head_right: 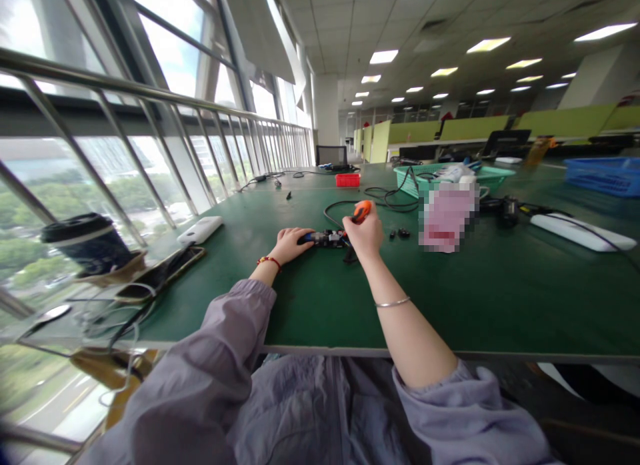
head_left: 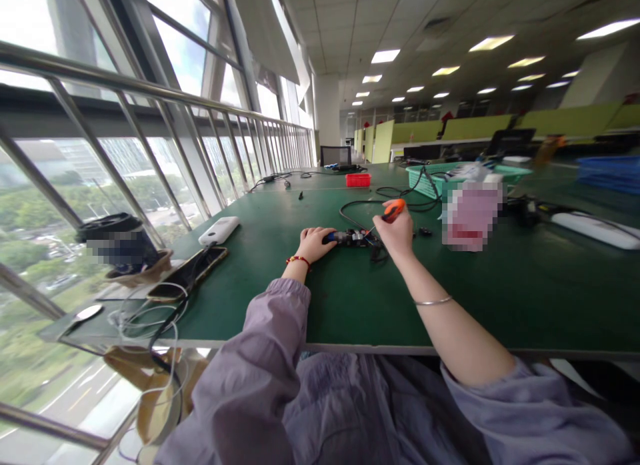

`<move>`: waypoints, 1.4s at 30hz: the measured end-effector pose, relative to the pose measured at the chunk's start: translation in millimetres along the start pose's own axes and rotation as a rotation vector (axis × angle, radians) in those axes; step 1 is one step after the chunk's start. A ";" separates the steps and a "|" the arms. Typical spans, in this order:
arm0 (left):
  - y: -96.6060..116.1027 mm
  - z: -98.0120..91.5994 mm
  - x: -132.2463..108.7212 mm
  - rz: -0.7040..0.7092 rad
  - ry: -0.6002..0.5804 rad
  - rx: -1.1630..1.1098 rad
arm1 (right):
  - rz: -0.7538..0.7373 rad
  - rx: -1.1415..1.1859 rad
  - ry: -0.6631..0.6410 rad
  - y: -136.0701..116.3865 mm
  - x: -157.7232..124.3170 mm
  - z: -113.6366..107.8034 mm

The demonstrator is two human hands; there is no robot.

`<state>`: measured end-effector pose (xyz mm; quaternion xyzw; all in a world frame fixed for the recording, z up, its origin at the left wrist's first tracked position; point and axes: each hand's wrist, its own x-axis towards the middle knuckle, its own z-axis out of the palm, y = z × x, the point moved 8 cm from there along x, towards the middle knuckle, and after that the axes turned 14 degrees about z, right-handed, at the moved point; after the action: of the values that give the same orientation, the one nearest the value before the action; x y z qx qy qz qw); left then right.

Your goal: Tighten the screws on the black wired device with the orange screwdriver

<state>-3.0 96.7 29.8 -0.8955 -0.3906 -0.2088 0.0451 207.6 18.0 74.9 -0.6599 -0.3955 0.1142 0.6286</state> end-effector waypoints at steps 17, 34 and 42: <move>0.9 -0.1 -0.2 -0.004 -0.004 -0.008 | -0.083 0.009 0.077 -8.1 -4.2 -6.4; 2.5 -1.3 -0.7 -0.015 0.005 -0.015 | -0.011 0.049 0.062 -1.2 1.2 -8.3; 25.1 -8.3 4.2 0.030 0.090 0.156 | 0.003 0.104 -0.021 7.2 8.0 3.9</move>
<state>14.8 80.2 41.1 -0.8847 -0.3895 -0.2171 0.1356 213.1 26.9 70.4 -0.6256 -0.3943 0.1426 0.6578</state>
